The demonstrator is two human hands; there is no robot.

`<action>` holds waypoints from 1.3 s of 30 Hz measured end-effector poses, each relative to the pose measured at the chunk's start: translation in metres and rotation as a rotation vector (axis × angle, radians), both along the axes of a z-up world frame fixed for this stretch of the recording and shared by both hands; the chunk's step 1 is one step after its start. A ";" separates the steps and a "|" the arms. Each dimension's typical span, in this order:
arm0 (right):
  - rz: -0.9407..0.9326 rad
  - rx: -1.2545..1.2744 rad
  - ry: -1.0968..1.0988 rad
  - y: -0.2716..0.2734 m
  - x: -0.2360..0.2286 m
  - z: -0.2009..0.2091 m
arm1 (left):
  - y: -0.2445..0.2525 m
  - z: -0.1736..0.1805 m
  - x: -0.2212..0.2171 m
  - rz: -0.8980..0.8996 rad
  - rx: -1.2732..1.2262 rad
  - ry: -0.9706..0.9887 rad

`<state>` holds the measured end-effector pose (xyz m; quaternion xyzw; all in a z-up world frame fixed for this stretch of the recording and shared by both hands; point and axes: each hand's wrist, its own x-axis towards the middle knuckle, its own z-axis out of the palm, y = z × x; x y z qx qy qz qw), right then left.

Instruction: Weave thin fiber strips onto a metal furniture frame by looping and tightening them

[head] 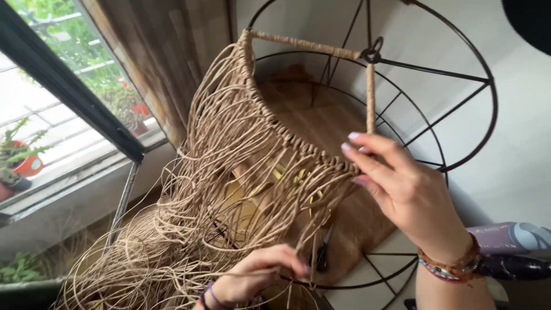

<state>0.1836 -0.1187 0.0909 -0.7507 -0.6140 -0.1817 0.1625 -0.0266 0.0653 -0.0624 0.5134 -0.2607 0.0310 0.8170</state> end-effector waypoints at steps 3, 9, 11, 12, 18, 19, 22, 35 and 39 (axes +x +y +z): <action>-0.007 0.201 -0.008 -0.003 -0.002 -0.010 | 0.007 -0.006 -0.016 -0.031 0.126 0.268; -0.039 0.317 -0.025 -0.013 -0.015 -0.019 | 0.000 -0.061 -0.023 -0.429 -0.417 0.338; -0.025 0.276 0.024 -0.015 -0.015 -0.013 | 0.003 -0.037 -0.027 -0.316 -0.204 0.302; -0.005 0.234 0.070 -0.015 -0.015 -0.009 | 0.005 -0.024 -0.030 -0.199 0.007 0.260; 0.025 0.215 0.068 -0.020 -0.008 -0.020 | -0.012 -0.016 -0.031 0.394 0.778 0.293; 0.027 0.213 0.069 -0.018 -0.014 -0.025 | -0.010 -0.026 -0.035 0.396 0.776 0.295; -0.062 0.347 -0.131 -0.019 -0.039 -0.070 | -0.005 -0.049 -0.049 0.505 0.879 0.361; 0.442 -0.145 0.354 0.024 -0.120 -0.197 | 0.069 -0.005 -0.120 0.504 1.086 0.861; 0.365 -0.184 0.414 0.019 -0.109 -0.203 | 0.150 -0.032 -0.171 1.273 1.769 0.493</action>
